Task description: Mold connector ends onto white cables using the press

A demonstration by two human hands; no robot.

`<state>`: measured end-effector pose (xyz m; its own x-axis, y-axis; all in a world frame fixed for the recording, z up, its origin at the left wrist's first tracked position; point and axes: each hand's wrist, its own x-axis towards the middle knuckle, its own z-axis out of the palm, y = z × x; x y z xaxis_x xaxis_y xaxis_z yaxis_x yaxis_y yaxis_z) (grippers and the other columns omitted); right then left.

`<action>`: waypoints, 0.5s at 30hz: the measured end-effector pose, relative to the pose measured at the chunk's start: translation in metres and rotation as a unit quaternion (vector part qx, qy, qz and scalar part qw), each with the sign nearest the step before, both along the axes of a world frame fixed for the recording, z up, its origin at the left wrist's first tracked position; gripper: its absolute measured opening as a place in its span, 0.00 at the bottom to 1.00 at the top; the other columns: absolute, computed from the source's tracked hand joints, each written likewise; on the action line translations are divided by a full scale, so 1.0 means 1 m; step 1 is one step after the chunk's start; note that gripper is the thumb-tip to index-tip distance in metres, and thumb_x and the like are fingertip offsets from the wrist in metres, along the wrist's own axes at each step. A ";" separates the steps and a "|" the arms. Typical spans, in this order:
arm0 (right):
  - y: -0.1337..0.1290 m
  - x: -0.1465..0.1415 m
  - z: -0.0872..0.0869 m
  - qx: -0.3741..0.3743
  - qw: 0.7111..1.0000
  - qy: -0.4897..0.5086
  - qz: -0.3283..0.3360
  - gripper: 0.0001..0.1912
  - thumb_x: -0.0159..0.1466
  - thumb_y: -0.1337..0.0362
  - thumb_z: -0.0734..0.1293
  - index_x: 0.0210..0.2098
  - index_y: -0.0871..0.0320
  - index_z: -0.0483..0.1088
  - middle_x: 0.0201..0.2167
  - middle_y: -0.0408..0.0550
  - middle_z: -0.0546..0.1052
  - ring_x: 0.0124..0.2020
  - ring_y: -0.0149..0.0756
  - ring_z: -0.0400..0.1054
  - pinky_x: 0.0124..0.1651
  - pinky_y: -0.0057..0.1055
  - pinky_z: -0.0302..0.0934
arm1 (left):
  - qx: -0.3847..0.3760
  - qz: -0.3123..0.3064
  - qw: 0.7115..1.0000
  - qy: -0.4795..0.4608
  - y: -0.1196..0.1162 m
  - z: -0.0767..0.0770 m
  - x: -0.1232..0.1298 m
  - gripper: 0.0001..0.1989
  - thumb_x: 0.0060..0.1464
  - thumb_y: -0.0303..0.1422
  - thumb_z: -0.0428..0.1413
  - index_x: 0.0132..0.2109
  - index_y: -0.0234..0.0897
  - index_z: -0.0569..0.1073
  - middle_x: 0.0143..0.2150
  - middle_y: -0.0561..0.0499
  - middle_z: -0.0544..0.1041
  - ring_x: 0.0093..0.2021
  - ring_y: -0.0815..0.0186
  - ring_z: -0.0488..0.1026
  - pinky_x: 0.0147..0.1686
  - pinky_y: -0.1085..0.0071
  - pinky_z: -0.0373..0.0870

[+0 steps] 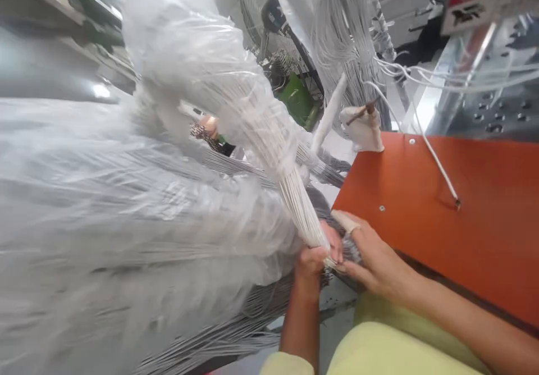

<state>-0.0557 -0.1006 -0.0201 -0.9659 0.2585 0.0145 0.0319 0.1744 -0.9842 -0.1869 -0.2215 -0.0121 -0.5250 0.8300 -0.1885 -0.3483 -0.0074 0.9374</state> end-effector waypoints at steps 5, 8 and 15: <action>-0.009 0.033 -0.017 -0.226 0.949 0.006 0.220 0.51 0.41 0.52 0.81 0.60 0.59 0.61 0.51 0.52 0.72 0.52 0.50 0.66 0.53 0.39 0.64 | 0.132 0.019 0.989 -0.058 0.030 0.038 0.055 0.31 0.39 0.55 0.61 0.23 0.40 0.50 0.09 0.65 0.41 0.07 0.76 0.40 0.11 0.74 0.45; -0.001 0.065 -0.034 -0.306 0.918 0.033 0.249 0.55 0.34 0.51 0.82 0.58 0.60 0.64 0.48 0.52 0.74 0.48 0.48 0.68 0.50 0.37 0.65 | 0.178 0.040 0.981 -0.072 0.059 0.060 0.079 0.27 0.44 0.52 0.60 0.26 0.40 0.52 0.14 0.64 0.41 0.12 0.75 0.39 0.15 0.74 0.46; 0.021 0.151 -0.001 -0.260 0.933 0.014 0.250 0.46 0.38 0.36 0.75 0.46 0.63 0.74 0.45 0.57 0.77 0.46 0.49 0.71 0.47 0.36 0.65 | 0.281 0.057 0.958 0.028 0.104 0.127 0.105 0.20 0.57 0.53 0.50 0.31 0.41 0.64 0.23 0.54 0.61 0.26 0.68 0.64 0.32 0.70 0.65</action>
<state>0.0950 -0.0796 -0.0215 -0.9687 -0.2450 0.0405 0.0470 -0.3408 -0.9390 -0.0822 -0.1175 0.1152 -0.6138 0.7291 0.3027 -0.2644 -0.5512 0.7914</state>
